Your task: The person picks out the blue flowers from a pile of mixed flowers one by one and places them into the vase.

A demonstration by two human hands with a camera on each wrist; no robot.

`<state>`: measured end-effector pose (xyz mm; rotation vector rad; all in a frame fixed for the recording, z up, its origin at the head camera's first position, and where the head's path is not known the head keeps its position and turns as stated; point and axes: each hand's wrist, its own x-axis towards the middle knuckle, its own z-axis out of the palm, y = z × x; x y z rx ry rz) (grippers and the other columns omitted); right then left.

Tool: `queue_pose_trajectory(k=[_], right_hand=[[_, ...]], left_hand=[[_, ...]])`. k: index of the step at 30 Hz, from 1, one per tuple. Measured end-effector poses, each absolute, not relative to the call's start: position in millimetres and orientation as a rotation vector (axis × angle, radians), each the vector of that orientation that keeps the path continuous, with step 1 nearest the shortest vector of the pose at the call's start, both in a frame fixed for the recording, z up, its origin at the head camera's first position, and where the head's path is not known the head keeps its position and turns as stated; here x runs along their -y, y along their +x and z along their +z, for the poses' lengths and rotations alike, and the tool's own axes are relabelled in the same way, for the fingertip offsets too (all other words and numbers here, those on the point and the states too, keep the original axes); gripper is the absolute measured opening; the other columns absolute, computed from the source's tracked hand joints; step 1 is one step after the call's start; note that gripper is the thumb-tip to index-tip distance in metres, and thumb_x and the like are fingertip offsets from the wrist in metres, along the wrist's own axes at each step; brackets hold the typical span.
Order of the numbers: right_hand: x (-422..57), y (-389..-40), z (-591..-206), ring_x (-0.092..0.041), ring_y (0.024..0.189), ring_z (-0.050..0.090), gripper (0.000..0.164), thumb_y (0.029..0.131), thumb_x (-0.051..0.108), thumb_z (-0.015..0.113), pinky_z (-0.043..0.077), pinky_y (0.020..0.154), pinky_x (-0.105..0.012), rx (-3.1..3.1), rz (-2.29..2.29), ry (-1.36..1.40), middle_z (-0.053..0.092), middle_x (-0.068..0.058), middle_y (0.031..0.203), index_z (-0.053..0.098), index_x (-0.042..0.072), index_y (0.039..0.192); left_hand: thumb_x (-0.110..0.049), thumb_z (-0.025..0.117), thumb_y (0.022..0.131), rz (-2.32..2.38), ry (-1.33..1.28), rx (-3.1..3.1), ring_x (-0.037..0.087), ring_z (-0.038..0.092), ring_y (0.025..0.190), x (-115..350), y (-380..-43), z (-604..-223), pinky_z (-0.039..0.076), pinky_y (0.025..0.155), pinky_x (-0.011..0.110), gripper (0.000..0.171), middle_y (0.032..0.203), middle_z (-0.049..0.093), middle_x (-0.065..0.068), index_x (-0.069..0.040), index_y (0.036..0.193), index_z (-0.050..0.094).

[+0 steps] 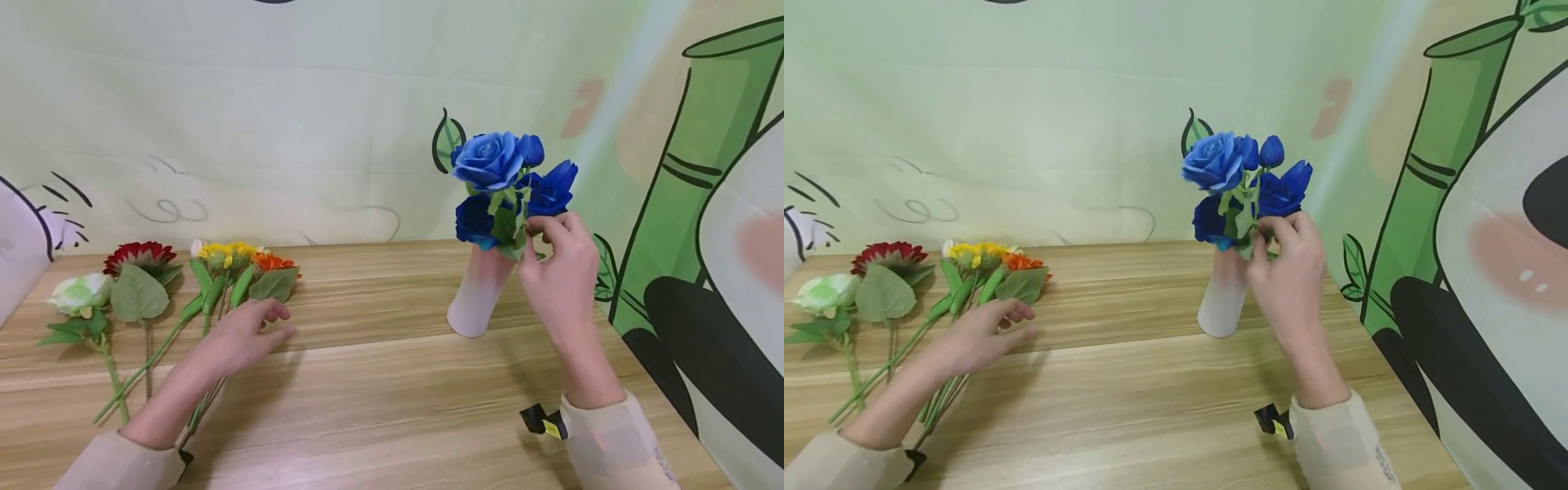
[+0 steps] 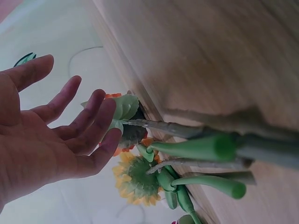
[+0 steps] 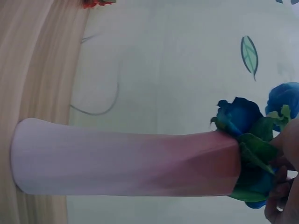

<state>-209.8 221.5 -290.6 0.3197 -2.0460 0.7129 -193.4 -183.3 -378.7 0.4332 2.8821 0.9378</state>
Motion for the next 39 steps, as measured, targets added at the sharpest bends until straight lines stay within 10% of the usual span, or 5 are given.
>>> queue_pose_trajectory(k=[17,26,32,39], right_hand=[[-231.0,-208.4,-286.9,-0.027,0.065,0.046,0.009,0.083,-0.006,0.061,0.033,0.062,-0.038,2.219,0.642,0.203,0.058,-0.014,0.078,0.067,-0.005,0.089],[-221.5,-209.7,-278.0,-0.031,0.08,0.047,0.046,0.074,-0.005,0.053,0.033,0.07,-0.032,1.999,0.806,0.322,0.057,-0.021,0.1,0.06,-0.009,0.119],[-214.0,-214.8,-266.4,-0.035,0.091,0.057,0.028,0.095,0.011,0.067,0.04,0.078,-0.036,1.879,0.787,0.399,0.068,-0.021,0.107,0.069,-0.008,0.116],[-213.3,-217.8,-259.7,-0.035,0.082,0.057,0.021,0.095,0.009,0.074,0.039,0.075,-0.036,1.948,0.692,0.382,0.074,-0.02,0.099,0.073,-0.007,0.108]], left_hand=[[-0.033,0.065,0.102,0.941,0.421,-2.855,0.042,0.06,0.11,186.6,-192.2,-377.7,0.05,0.089,0.057,0.039,0.123,0.062,0.028,0.0,0.124,0.065],[-0.032,0.066,0.102,0.94,0.423,-2.858,0.041,0.061,0.109,187.0,-192.5,-376.6,0.05,0.088,0.057,0.038,0.122,0.063,0.027,-0.001,0.123,0.065],[-0.031,0.065,0.102,0.923,0.415,-2.859,0.04,0.061,0.108,186.2,-192.8,-376.3,0.051,0.087,0.056,0.038,0.122,0.063,0.027,-0.001,0.124,0.064],[-0.032,0.065,0.102,0.928,0.416,-2.855,0.04,0.061,0.108,186.0,-192.4,-377.7,0.051,0.087,0.056,0.038,0.122,0.063,0.027,-0.001,0.124,0.064]])
